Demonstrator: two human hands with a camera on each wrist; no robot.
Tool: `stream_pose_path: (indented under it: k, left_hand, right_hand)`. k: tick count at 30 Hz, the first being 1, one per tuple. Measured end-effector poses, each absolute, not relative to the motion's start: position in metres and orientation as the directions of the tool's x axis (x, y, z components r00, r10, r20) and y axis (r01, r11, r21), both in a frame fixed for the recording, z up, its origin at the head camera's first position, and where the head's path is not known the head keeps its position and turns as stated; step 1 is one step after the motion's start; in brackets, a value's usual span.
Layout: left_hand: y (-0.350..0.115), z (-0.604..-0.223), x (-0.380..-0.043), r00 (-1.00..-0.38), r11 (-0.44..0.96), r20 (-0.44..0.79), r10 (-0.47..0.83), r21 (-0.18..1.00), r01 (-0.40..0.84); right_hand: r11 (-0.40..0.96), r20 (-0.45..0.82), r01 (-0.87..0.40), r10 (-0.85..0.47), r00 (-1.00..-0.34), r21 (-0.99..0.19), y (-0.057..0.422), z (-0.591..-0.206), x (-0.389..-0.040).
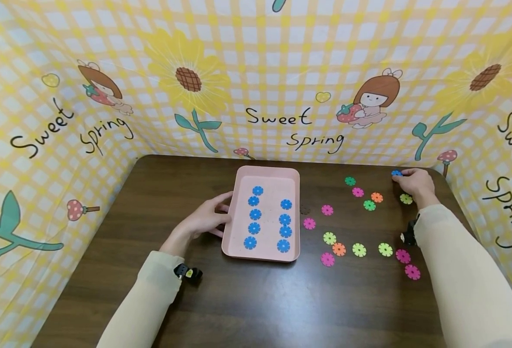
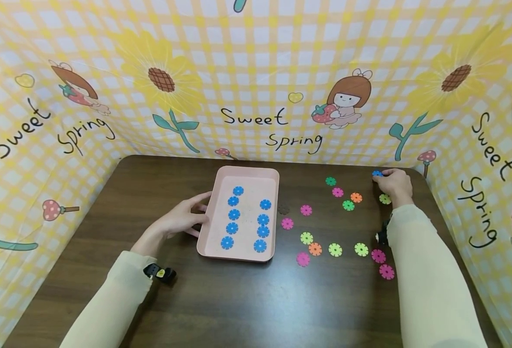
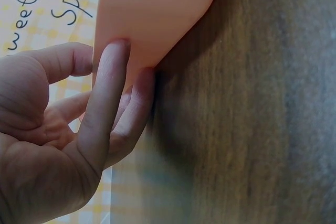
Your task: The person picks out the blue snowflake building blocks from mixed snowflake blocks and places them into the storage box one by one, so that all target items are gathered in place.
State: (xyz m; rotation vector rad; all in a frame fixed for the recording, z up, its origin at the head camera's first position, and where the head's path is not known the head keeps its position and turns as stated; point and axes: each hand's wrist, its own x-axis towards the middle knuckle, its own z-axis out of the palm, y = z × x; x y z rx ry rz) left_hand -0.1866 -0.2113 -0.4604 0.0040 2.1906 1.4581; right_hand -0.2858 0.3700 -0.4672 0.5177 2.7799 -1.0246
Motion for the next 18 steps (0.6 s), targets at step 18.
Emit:
stream_pose_path:
  k: [18]
  left_hand:
    - [-0.212, -0.461, -0.187, -0.873, 0.419, -0.404, 0.274, 0.867, -0.269]
  right_hand:
    - [0.701, -0.127, 0.27, 0.25, -0.96, -0.661, 0.373, -0.477, -0.287]
